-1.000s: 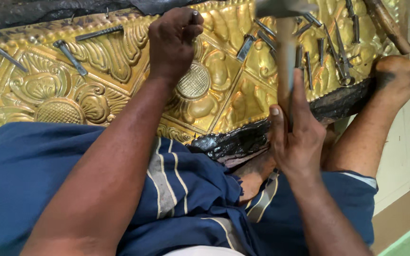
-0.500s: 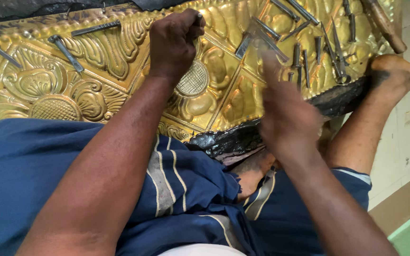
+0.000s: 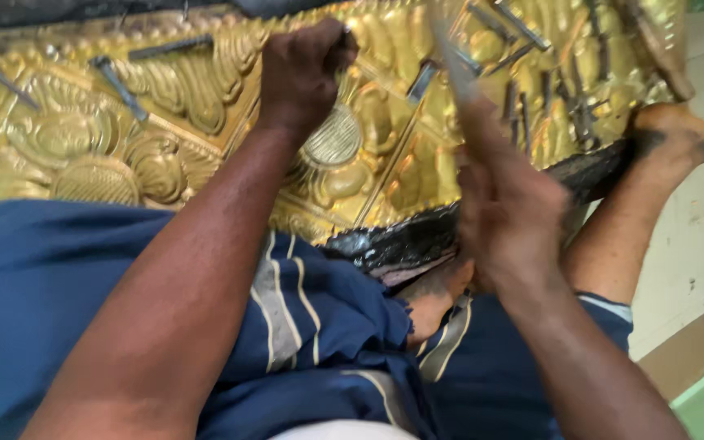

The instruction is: The person uses a hammer and chisel to emboss a decorative pattern into a large gold-colored metal panel. They repeatedly strike the chisel to shape the metal surface while sitting on the floor.

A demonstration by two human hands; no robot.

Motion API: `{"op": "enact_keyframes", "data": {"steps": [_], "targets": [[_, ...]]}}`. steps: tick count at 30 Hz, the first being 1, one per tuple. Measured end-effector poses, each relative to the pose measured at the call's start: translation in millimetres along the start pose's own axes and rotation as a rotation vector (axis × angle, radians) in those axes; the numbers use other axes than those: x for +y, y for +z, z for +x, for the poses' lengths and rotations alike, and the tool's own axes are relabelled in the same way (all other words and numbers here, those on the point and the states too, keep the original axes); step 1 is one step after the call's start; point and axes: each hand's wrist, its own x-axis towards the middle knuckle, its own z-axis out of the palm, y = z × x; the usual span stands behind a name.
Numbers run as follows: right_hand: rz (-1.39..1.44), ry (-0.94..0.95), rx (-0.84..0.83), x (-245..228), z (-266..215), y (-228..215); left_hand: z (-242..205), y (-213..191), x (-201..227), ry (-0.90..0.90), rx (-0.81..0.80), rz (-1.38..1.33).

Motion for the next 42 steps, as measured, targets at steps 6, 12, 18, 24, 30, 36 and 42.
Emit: {"op": "enact_keyframes", "data": {"steps": [6, 12, 18, 24, 30, 36, 42], "targets": [[-0.241, -0.165, -0.188, 0.4, 5.5, -7.0, 5.7, -2.8, 1.4, -0.012, -0.030, 0.023], [0.104, 0.025, 0.154, -12.2, -17.6, -14.4, 4.0, -2.8, -6.4, 0.031, -0.047, 0.042], [-0.262, -0.016, -0.104, -4.5, -5.6, -5.9, 1.5, -8.4, 4.5, -0.109, -0.113, 0.001], [-0.236, -0.299, 0.093, 2.6, -12.5, -1.7, 2.4, -5.2, 2.7, -0.010, -0.078, 0.024], [-0.042, 0.139, 0.166, -6.1, -22.8, -7.1, 2.9, -7.1, -2.3, 0.003, -0.101, 0.057], [-0.178, -0.025, -0.081, -3.1, -10.2, -3.4, -2.4, -12.3, 4.1, 0.027, -0.093, -0.032], [-0.314, -0.050, -0.038, -11.2, -21.6, -1.7, -2.4, -10.3, 4.5, 0.028, -0.109, 0.101]]}}
